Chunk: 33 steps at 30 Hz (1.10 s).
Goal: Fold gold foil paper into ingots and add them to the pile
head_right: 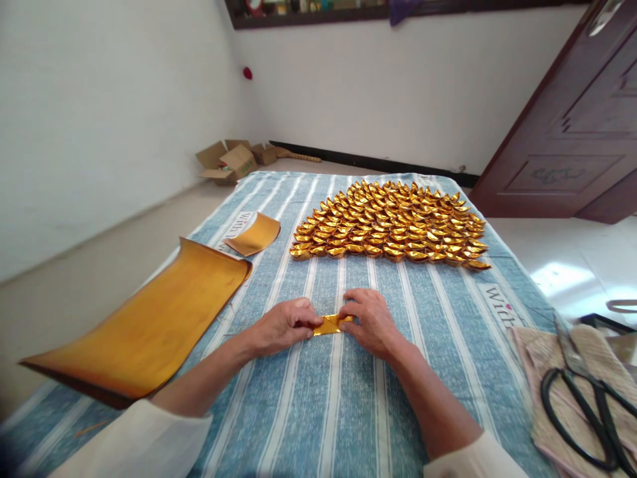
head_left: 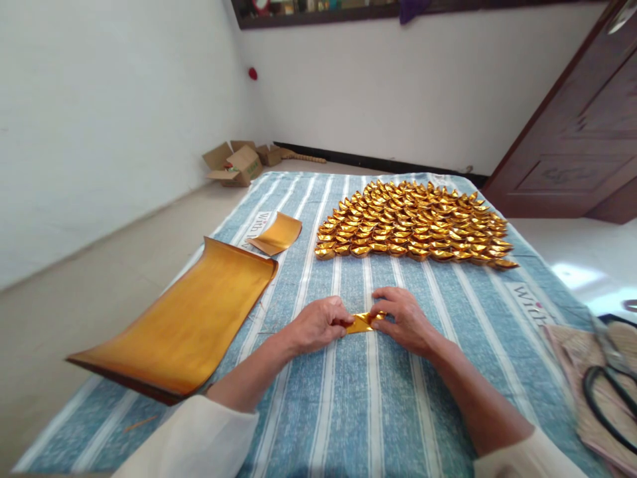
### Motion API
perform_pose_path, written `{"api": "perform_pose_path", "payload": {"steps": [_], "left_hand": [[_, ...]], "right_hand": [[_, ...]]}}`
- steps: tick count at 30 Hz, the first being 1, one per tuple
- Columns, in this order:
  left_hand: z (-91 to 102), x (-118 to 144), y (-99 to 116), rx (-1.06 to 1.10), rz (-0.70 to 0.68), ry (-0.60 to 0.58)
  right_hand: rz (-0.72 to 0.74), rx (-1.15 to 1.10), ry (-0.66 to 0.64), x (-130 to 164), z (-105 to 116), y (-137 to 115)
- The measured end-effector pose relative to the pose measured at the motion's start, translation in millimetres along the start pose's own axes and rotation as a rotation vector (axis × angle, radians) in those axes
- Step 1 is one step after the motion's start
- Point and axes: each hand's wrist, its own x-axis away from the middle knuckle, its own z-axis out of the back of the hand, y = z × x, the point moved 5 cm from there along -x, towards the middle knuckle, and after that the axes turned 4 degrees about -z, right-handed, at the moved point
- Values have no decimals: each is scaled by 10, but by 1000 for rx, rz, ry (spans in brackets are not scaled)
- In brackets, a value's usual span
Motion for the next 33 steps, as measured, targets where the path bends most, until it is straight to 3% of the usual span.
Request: {"api": "perform_pose_path", "payload": {"steps": [4, 10, 22, 33], "left_hand": [[-25, -51, 17, -72, 83, 36], [-96, -123, -29, -85, 244, 189], [-78, -157, -83, -55, 325, 232], [-90, -134, -92, 8, 294, 259]], "right_hand": [[-8, 2, -11, 0, 1, -10], [-3, 10, -11, 5, 14, -21], [9, -14, -36, 10, 60, -45], [20, -31, -164, 31, 160, -70]]}}
